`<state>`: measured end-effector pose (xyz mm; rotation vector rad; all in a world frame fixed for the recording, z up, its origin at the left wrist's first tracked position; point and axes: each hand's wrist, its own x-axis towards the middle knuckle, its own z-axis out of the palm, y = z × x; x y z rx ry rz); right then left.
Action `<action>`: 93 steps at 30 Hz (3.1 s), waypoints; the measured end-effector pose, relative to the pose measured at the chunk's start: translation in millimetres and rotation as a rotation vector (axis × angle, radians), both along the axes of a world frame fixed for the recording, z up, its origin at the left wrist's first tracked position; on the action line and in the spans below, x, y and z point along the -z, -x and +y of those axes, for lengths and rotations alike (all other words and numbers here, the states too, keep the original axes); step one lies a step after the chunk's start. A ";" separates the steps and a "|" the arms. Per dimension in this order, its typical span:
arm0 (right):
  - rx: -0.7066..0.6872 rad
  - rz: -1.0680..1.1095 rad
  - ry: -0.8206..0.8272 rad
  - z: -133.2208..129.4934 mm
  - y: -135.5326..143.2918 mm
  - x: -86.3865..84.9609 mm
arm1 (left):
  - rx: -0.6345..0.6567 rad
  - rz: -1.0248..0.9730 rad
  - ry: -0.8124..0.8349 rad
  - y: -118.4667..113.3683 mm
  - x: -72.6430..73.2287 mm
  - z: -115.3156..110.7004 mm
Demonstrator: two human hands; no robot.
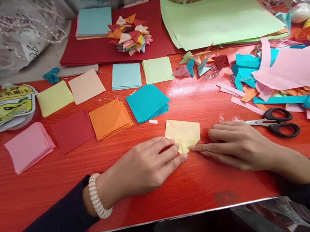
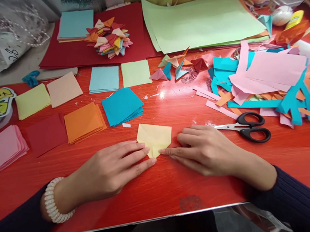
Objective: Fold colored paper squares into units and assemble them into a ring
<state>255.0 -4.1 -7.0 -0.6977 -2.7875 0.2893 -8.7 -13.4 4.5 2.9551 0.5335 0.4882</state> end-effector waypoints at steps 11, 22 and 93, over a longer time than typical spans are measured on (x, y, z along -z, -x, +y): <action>0.192 0.073 -0.240 9.5 -6.6 -8.7 | -0.023 -0.064 0.067 5.8 5.3 3.2; -0.020 0.109 -0.216 -1.6 2.9 -4.0 | -0.039 0.029 -0.113 1.7 5.4 3.2; -0.057 0.112 -0.162 5.4 9.5 -1.2 | -0.084 0.042 0.025 2.5 13.7 11.4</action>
